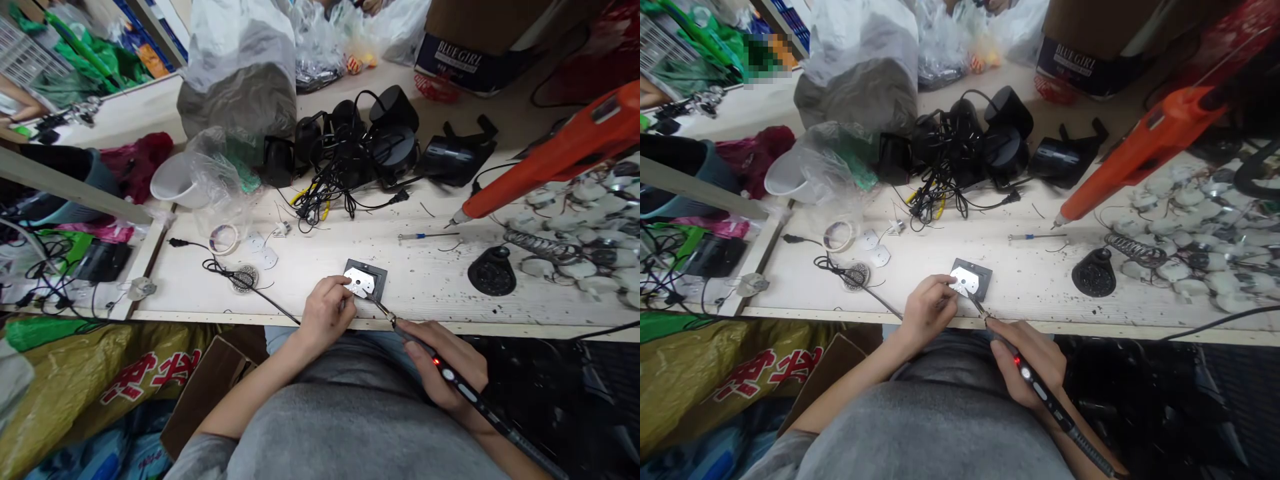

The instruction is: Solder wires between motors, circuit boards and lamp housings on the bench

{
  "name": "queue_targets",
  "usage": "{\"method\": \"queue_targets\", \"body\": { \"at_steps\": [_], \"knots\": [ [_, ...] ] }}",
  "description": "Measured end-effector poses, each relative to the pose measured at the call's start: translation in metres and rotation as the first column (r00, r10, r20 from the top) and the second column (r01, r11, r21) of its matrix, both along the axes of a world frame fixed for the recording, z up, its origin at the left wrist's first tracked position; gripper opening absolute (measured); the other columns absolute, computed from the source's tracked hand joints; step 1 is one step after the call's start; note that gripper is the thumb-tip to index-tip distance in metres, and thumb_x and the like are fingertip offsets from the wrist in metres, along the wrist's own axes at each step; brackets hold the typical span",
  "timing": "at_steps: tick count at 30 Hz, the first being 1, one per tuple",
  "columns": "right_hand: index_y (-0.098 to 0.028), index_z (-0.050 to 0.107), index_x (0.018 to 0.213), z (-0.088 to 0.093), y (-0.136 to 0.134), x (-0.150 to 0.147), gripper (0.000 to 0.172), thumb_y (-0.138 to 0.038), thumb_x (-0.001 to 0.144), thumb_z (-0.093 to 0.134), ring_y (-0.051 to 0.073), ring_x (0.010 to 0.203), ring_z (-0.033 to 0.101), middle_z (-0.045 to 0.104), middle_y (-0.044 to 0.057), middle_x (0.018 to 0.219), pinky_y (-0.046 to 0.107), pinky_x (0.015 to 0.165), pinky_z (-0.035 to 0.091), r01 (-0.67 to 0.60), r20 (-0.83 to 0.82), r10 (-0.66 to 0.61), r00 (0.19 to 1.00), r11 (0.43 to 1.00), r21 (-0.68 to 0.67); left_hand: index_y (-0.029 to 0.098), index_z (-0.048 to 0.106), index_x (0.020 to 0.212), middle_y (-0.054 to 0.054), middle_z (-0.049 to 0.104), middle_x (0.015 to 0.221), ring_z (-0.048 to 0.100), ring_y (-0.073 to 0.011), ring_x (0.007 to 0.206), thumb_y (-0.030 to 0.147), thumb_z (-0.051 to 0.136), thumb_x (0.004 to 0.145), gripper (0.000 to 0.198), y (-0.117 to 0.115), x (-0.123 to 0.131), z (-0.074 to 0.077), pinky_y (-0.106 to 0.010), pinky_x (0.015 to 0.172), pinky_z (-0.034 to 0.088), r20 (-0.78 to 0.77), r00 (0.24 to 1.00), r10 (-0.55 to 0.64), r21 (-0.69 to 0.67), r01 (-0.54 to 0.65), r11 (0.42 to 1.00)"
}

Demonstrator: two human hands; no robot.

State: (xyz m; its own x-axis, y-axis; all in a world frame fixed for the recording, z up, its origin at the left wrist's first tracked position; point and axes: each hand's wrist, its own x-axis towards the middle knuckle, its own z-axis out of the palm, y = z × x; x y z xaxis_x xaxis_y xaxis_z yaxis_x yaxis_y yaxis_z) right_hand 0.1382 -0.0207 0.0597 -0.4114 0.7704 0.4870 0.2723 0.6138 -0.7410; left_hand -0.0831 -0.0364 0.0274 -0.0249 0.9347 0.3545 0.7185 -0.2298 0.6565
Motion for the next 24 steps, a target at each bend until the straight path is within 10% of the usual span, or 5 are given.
{"method": "queue_targets", "body": {
  "at_steps": [24],
  "knots": [
    [-0.026,0.069,0.122,-0.008,0.003,-0.007,0.035,-0.008,0.092,0.06,0.013,0.073,0.074,0.076,0.001,0.093,0.021,0.067,0.061,-0.02,0.024,0.022,0.999,0.998,-0.056,0.02,0.057,0.086,-0.009,0.069,0.099,0.07,-0.0212,0.101,0.008,0.057,0.087,0.012,0.001,-0.002,-0.006,-0.033,0.079,0.061,-0.006,0.998,-0.067,0.086,0.067,0.994]
  ]
}}
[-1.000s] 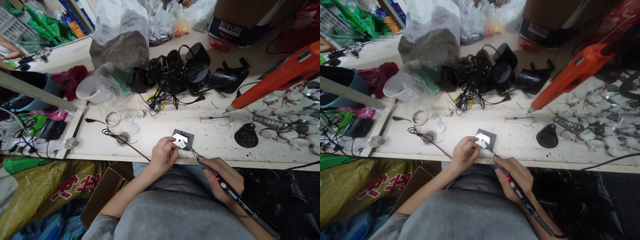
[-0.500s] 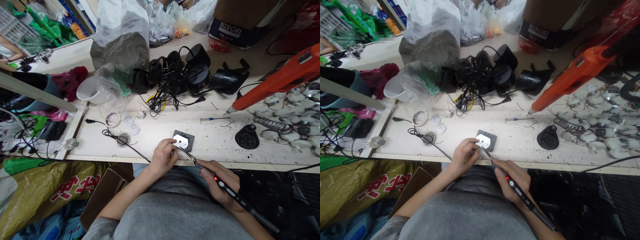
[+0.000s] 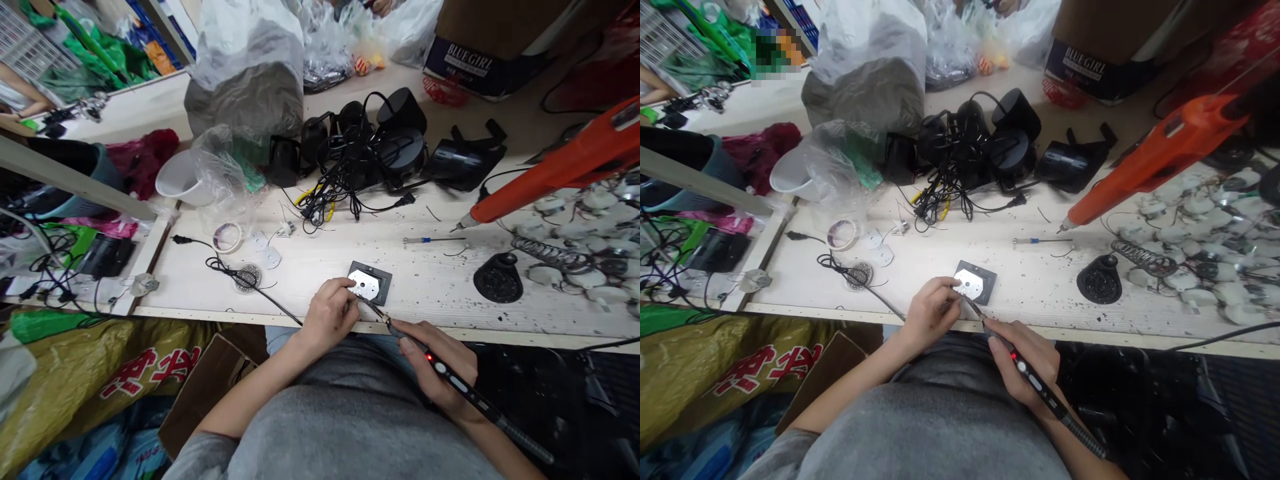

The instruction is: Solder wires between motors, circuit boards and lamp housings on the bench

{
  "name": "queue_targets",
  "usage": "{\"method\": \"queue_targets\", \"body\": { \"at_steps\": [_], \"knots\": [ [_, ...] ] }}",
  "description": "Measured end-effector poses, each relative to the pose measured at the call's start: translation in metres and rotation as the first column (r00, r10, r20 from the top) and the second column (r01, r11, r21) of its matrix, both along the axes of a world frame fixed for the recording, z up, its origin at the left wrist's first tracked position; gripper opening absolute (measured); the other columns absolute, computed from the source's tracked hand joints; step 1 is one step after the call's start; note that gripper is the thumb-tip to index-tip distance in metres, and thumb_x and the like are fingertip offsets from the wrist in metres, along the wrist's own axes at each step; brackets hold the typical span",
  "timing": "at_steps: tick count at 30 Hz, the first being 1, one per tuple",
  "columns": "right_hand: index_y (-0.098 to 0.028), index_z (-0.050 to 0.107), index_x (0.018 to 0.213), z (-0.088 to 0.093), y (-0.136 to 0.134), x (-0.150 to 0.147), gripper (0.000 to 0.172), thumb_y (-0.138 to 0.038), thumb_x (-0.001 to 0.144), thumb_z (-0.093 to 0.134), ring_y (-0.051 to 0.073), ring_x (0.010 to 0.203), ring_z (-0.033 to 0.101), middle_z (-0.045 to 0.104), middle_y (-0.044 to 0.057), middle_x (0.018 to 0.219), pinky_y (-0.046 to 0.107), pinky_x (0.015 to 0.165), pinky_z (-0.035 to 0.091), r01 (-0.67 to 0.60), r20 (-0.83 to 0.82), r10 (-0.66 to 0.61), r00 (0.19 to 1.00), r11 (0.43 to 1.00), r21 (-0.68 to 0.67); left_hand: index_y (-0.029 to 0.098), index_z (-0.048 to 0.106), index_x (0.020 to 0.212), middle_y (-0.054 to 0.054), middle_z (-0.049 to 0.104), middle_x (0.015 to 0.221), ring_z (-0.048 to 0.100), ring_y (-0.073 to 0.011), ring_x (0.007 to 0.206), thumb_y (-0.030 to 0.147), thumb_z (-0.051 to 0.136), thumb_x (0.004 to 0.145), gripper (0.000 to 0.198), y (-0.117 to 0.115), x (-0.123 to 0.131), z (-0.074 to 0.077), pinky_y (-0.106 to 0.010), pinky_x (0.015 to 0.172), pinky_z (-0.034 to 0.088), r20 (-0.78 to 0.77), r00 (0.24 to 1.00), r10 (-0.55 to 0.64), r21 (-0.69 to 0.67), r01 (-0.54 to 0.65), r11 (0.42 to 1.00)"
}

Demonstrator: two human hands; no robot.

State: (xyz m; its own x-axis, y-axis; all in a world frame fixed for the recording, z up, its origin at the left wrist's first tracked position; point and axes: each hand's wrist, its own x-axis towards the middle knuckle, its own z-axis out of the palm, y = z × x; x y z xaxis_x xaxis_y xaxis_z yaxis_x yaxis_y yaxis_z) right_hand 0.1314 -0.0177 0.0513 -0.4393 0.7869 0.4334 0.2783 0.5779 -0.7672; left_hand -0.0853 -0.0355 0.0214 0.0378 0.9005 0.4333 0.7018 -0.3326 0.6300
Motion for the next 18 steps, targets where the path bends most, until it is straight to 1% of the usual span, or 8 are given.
{"method": "queue_targets", "body": {
  "at_steps": [3,7,10,12,15,18],
  "knots": [
    [-0.027,0.07,0.12,0.0023,0.0006,-0.002,0.034,-0.009,0.092,0.06,0.014,0.072,0.074,0.077,0.001,0.092,0.02,0.066,0.061,0.014,-0.025,-0.014,1.0,1.0,0.015,0.02,0.058,0.087,-0.009,0.069,0.099,0.07,-0.021,0.1,0.007,0.056,0.087,0.013,0.0003,0.0002,-0.0004,-0.033,0.078,0.061,-0.005,1.0,-0.001,0.005,0.001,1.0],
    [-0.028,0.07,0.121,0.0052,0.0006,-0.0042,0.037,-0.008,0.092,0.06,0.016,0.074,0.075,0.078,0.001,0.093,0.023,0.067,0.063,0.022,-0.007,-0.022,1.0,0.999,0.023,0.02,0.058,0.087,-0.009,0.07,0.101,0.07,-0.0209,0.099,0.007,0.057,0.086,0.013,0.0001,0.0001,-0.0016,-0.032,0.077,0.061,-0.007,1.0,0.004,0.004,-0.004,1.0],
    [-0.028,0.071,0.119,0.0066,0.0006,-0.0053,0.037,-0.006,0.09,0.062,0.017,0.075,0.076,0.078,0.0,0.092,0.024,0.068,0.063,0.027,0.005,-0.027,1.0,0.997,0.069,0.02,0.058,0.087,-0.009,0.07,0.103,0.07,-0.0205,0.098,0.008,0.057,0.086,0.012,-0.0001,-0.0002,-0.0021,-0.032,0.076,0.061,-0.008,1.0,0.003,-0.007,-0.003,1.0],
    [-0.028,0.071,0.118,0.0075,0.0009,-0.0057,0.036,-0.006,0.09,0.062,0.016,0.072,0.075,0.078,0.0,0.091,0.023,0.066,0.063,0.033,0.012,-0.034,0.999,0.997,0.069,0.02,0.059,0.087,-0.009,0.069,0.103,0.07,-0.0202,0.098,0.008,0.057,0.086,0.013,-0.0002,-0.0003,-0.0018,-0.032,0.076,0.061,0.005,1.0,0.003,-0.022,-0.002,1.0],
    [-0.028,0.071,0.117,0.009,0.0019,-0.007,0.033,-0.008,0.092,0.06,0.015,0.063,0.074,0.078,-0.002,0.089,0.023,0.06,0.062,0.061,0.025,-0.061,0.998,0.998,0.019,0.02,0.059,0.087,-0.009,0.069,0.102,0.07,-0.0203,0.099,0.008,0.057,0.086,0.013,-0.0003,-0.0002,-0.0011,-0.033,0.078,0.061,0.023,1.0,0.001,-0.031,0.0,1.0],
    [-0.027,0.071,0.114,0.0081,0.0028,-0.009,0.03,-0.009,0.093,0.06,0.015,0.064,0.074,0.078,0.0,0.089,0.023,0.059,0.062,0.046,0.033,-0.048,0.998,0.998,0.041,0.02,0.058,0.087,-0.009,0.069,0.102,0.07,-0.0204,0.1,0.008,0.057,0.087,0.013,-0.0005,0.0005,-0.001,-0.033,0.079,0.061,0.022,1.0,-0.003,-0.027,0.004,1.0]
  ]
}}
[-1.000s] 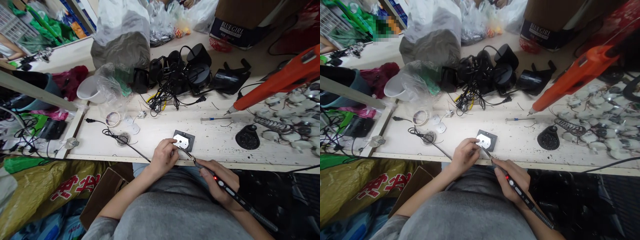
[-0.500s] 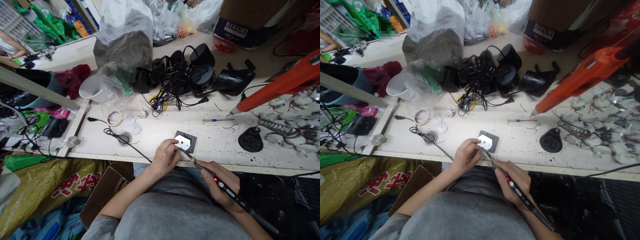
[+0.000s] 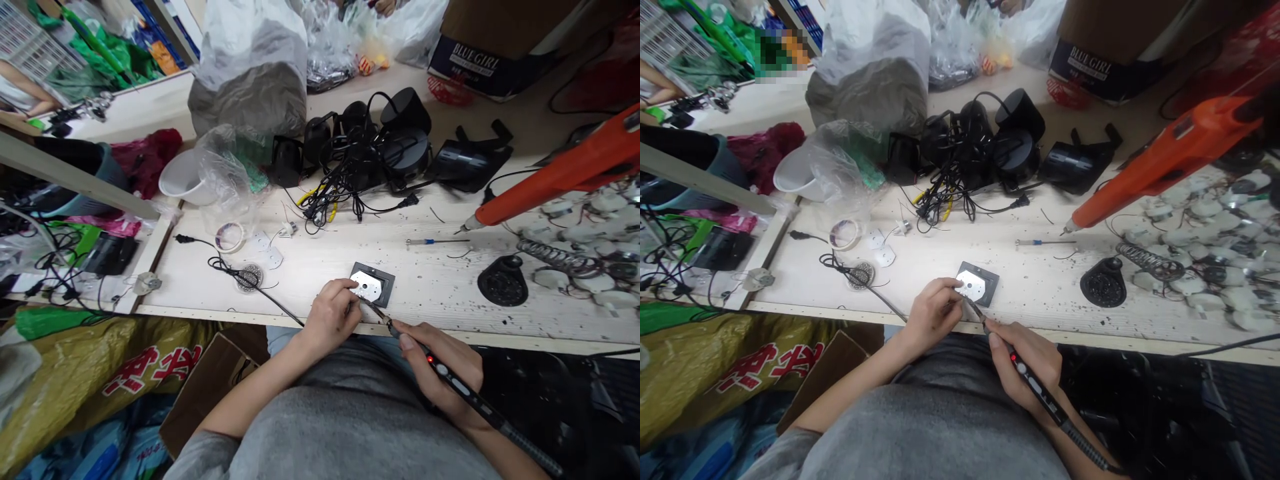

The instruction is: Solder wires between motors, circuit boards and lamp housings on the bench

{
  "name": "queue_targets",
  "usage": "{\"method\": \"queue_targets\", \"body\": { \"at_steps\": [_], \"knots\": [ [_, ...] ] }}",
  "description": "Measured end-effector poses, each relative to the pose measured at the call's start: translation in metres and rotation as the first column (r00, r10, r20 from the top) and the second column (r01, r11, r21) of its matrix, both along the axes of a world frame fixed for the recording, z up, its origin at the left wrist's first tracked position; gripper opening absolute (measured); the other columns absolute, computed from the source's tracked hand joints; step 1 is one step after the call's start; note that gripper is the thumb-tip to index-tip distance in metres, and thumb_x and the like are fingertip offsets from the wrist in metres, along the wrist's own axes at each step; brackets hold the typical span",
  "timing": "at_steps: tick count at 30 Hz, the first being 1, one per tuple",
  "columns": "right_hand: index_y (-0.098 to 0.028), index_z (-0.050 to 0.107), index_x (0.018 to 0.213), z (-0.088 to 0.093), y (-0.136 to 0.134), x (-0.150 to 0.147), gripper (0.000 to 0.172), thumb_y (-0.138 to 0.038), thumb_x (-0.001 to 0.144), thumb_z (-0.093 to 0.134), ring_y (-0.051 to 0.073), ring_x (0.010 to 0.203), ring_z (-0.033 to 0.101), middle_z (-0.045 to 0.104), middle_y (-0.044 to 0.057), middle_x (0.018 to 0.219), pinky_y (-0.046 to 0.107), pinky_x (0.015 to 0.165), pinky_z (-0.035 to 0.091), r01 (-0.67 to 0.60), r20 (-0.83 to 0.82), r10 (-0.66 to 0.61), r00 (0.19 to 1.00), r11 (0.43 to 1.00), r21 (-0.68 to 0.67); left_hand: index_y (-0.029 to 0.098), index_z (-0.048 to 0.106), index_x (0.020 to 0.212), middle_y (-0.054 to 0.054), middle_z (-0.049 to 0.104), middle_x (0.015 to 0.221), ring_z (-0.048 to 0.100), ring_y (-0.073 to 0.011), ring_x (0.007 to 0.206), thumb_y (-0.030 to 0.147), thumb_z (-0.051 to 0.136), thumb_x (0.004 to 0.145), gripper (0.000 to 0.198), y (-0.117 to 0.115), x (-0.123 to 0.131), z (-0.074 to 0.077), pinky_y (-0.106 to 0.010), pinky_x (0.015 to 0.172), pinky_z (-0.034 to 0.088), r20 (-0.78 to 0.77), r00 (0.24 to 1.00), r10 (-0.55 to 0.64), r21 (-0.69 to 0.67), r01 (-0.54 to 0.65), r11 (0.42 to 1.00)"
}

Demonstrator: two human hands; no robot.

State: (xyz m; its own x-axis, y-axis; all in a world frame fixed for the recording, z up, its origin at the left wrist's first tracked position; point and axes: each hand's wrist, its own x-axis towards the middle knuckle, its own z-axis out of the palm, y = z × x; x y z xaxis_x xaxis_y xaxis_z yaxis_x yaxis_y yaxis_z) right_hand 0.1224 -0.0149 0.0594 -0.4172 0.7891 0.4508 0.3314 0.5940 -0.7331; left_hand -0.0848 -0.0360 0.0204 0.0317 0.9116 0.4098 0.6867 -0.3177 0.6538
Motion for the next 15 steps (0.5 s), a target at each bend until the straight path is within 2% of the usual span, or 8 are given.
{"method": "queue_targets", "body": {
  "at_steps": [3,8,10,15],
  "knots": [
    [-0.026,0.071,0.114,-0.005,-0.002,0.0,0.028,-0.011,0.094,0.06,0.015,0.065,0.073,0.077,0.0,0.088,0.024,0.059,0.061,0.003,-0.046,-0.002,0.999,1.0,0.025,0.02,0.058,0.087,-0.009,0.069,0.101,0.07,-0.0205,0.101,0.008,0.056,0.087,0.013,0.0,0.001,0.0,-0.033,0.078,0.061,-0.011,1.0,0.008,0.013,-0.008,1.0],
    [-0.026,0.071,0.117,-0.008,-0.006,0.011,0.027,-0.013,0.096,0.06,0.013,0.064,0.07,0.075,0.0,0.087,0.025,0.059,0.06,0.087,-0.108,-0.103,0.989,0.986,-0.144,0.02,0.057,0.086,-0.009,0.069,0.1,0.07,-0.0204,0.098,0.007,0.056,0.086,0.013,0.001,-0.001,0.001,-0.031,0.075,0.061,-0.031,0.999,0.016,0.044,-0.015,0.999],
    [-0.025,0.07,0.121,-0.006,-0.005,0.014,0.03,-0.013,0.095,0.06,0.015,0.07,0.071,0.074,0.002,0.09,0.027,0.062,0.06,0.087,-0.126,-0.102,0.987,0.989,-0.122,0.02,0.057,0.086,-0.01,0.069,0.1,0.07,-0.0202,0.098,0.007,0.056,0.085,0.013,0.001,-0.001,0.001,-0.031,0.075,0.061,-0.04,0.999,0.018,0.047,-0.016,0.999],
    [-0.025,0.066,0.129,0.001,0.007,0.011,0.044,-0.009,0.088,0.07,0.018,0.08,0.071,0.072,0.004,0.094,0.031,0.071,0.061,0.077,-0.044,-0.076,0.996,0.997,0.019,0.02,0.06,0.087,-0.011,0.071,0.106,0.071,-0.021,0.101,0.011,0.058,0.088,0.009,-0.002,0.005,0.004,-0.034,0.081,0.062,-0.024,1.0,-0.003,-0.006,0.003,1.0]
  ]
}}
